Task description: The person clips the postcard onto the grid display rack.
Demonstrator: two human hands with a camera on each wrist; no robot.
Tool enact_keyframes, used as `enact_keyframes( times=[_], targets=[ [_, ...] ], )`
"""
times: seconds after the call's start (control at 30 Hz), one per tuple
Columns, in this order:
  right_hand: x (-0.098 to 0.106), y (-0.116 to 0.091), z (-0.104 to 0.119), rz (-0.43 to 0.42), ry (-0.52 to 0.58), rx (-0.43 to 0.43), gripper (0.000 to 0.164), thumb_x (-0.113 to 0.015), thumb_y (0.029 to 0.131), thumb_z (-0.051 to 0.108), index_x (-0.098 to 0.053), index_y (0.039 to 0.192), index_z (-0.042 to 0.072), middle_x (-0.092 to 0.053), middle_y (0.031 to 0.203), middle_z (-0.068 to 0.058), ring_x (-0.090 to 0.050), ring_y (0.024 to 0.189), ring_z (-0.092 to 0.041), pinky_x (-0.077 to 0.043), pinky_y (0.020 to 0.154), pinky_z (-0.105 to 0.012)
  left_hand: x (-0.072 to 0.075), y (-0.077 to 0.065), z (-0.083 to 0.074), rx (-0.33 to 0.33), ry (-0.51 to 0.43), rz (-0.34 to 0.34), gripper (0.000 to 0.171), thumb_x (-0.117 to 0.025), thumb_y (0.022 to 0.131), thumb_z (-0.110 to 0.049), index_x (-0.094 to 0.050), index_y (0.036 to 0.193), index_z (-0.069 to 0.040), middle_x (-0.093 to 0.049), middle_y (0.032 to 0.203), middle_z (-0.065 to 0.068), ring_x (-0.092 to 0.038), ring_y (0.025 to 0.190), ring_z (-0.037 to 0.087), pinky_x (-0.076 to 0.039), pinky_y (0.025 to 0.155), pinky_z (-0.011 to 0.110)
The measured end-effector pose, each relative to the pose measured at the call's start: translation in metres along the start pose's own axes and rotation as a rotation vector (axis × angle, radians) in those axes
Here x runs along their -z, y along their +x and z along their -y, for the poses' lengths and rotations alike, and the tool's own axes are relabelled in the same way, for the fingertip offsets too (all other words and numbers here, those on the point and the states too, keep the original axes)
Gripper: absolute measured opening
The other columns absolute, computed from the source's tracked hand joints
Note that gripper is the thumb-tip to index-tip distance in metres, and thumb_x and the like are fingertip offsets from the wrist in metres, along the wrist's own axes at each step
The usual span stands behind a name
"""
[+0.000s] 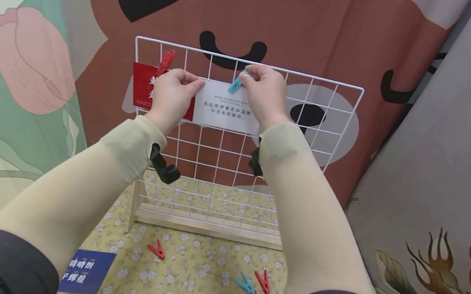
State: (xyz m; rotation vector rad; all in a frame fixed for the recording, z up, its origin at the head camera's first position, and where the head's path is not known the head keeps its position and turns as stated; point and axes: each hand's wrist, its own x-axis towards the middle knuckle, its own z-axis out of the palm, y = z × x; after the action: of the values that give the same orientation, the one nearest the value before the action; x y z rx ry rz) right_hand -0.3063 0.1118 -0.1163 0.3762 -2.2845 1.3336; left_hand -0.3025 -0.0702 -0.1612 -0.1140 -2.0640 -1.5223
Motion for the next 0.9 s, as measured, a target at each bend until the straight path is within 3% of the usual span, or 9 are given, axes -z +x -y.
enact_keyframes(
  times=[0.2,0.37,0.63,0.9],
  targets=[
    [-0.001,0.0,0.0,0.024,-0.108,-0.014,0.032,-0.055,0.098,0.032,-0.065,0.125,0.02,-0.067,0.112,0.003,-0.061,0.096,-0.009,-0.048,0.082,-0.025,0.001,-0.001,0.002,-0.005,-0.005,-0.005,0.027,-0.065,0.092,-0.034,-0.068,0.109,-0.013,-0.068,0.102,0.001,-0.062,0.089,0.015,-0.053,0.076,0.029],
    [-0.002,-0.001,-0.001,0.012,-0.121,-0.008,0.041,-0.055,0.097,0.034,-0.058,0.135,0.02,-0.065,0.123,0.004,-0.059,0.104,-0.006,-0.046,0.09,-0.024,0.003,-0.002,0.004,-0.006,-0.009,-0.012,0.028,-0.065,0.092,-0.034,-0.068,0.113,-0.015,-0.067,0.106,0.001,-0.061,0.093,0.014,-0.053,0.079,0.028],
    [-0.004,-0.008,-0.01,-0.041,-0.071,0.082,0.042,-0.057,0.097,0.032,-0.056,0.135,0.012,-0.063,0.126,0.0,-0.058,0.111,-0.005,-0.044,0.093,-0.019,0.007,-0.009,0.01,-0.029,-0.033,-0.003,0.03,-0.064,0.093,-0.033,-0.065,0.116,-0.015,-0.064,0.11,0.0,-0.059,0.097,0.014,-0.052,0.081,0.027],
    [-0.004,-0.025,-0.029,-0.122,-0.048,0.182,0.039,-0.057,0.098,0.03,-0.058,0.132,0.012,-0.062,0.12,-0.002,-0.059,0.101,-0.009,-0.047,0.086,-0.023,0.016,-0.028,0.026,-0.064,-0.091,0.029,0.031,-0.063,0.094,-0.031,-0.063,0.118,-0.013,-0.064,0.113,0.0,-0.058,0.102,0.013,-0.051,0.084,0.026]
  ],
)
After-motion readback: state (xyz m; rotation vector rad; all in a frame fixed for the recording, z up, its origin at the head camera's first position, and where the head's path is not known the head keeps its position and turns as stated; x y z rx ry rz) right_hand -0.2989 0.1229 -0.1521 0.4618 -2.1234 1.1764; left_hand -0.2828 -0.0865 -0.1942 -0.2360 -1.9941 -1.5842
